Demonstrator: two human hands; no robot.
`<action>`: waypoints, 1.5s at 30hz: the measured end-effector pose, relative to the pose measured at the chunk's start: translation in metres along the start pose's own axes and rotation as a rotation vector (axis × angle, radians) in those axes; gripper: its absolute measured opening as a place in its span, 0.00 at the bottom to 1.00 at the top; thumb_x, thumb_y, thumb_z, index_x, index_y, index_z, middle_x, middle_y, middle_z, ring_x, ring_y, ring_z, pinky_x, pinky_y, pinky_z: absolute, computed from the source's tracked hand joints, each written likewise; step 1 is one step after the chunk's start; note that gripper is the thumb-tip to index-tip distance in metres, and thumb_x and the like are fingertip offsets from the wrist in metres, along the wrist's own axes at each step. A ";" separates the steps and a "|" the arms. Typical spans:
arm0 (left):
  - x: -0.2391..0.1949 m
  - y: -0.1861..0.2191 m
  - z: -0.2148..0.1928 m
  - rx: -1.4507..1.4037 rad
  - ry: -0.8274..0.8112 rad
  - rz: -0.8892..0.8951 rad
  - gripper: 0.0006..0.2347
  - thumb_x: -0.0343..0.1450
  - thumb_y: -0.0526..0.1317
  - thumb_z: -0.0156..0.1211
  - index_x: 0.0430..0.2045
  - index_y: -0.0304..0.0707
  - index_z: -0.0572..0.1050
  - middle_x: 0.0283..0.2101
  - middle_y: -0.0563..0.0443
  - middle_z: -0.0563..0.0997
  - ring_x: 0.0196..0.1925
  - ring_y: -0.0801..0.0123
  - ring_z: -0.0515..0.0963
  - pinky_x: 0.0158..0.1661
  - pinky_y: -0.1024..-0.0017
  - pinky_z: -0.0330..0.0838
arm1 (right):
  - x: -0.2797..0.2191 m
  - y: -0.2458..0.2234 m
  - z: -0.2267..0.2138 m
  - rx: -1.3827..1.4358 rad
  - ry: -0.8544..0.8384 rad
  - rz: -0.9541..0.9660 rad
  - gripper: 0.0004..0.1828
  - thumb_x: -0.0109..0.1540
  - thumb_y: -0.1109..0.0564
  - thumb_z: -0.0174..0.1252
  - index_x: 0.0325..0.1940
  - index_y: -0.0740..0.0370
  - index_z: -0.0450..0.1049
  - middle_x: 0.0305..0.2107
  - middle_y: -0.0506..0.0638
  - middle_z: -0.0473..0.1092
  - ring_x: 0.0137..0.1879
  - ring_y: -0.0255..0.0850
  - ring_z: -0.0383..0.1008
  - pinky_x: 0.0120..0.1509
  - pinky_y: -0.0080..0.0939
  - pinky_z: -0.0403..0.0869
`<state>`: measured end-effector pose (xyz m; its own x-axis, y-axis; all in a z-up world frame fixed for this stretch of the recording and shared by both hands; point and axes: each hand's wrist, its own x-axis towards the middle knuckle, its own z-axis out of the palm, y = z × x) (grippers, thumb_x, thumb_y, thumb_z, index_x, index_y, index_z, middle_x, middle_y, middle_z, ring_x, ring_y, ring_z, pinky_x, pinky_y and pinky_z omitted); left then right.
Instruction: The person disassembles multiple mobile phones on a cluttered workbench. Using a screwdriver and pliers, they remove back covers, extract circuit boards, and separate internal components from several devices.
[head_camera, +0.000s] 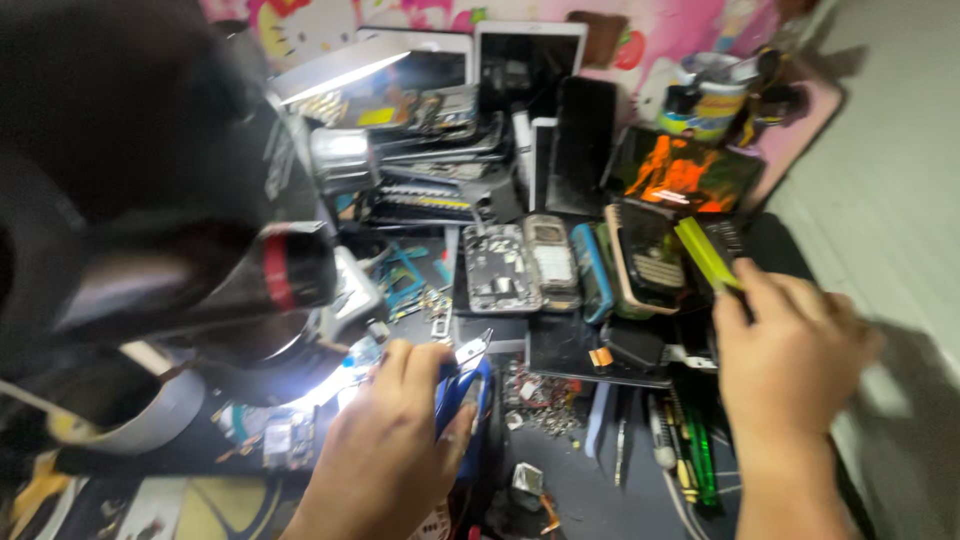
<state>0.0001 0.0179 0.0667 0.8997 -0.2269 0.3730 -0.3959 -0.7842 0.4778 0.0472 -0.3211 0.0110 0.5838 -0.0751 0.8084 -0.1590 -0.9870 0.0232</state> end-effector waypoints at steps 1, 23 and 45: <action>0.001 0.001 -0.003 0.033 -0.039 -0.058 0.17 0.65 0.42 0.66 0.44 0.39 0.70 0.43 0.38 0.77 0.38 0.41 0.82 0.33 0.53 0.76 | 0.001 0.003 -0.001 0.045 0.032 -0.002 0.11 0.69 0.50 0.66 0.54 0.52 0.82 0.45 0.44 0.77 0.52 0.45 0.73 0.59 0.51 0.67; -0.004 -0.041 0.016 0.485 -0.130 -0.152 0.19 0.69 0.36 0.52 0.54 0.26 0.70 0.40 0.33 0.80 0.39 0.51 0.83 0.34 0.60 0.78 | -0.036 -0.080 -0.041 2.291 -0.779 0.784 0.25 0.64 0.71 0.56 0.66 0.67 0.64 0.54 0.65 0.71 0.55 0.56 0.76 0.65 0.63 0.72; 0.003 -0.040 0.027 0.501 0.126 -0.091 0.06 0.66 0.40 0.60 0.24 0.37 0.72 0.31 0.40 0.77 0.33 0.52 0.81 0.29 0.58 0.76 | -0.025 -0.108 -0.051 2.279 -0.851 1.049 0.22 0.67 0.52 0.47 0.65 0.55 0.61 0.50 0.70 0.71 0.59 0.67 0.74 0.63 0.67 0.73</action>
<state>0.0241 0.0326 0.0271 0.8848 -0.0982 0.4555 -0.1533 -0.9845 0.0855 0.0093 -0.2052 0.0181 0.9822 0.1774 -0.0609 -0.1703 0.7071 -0.6863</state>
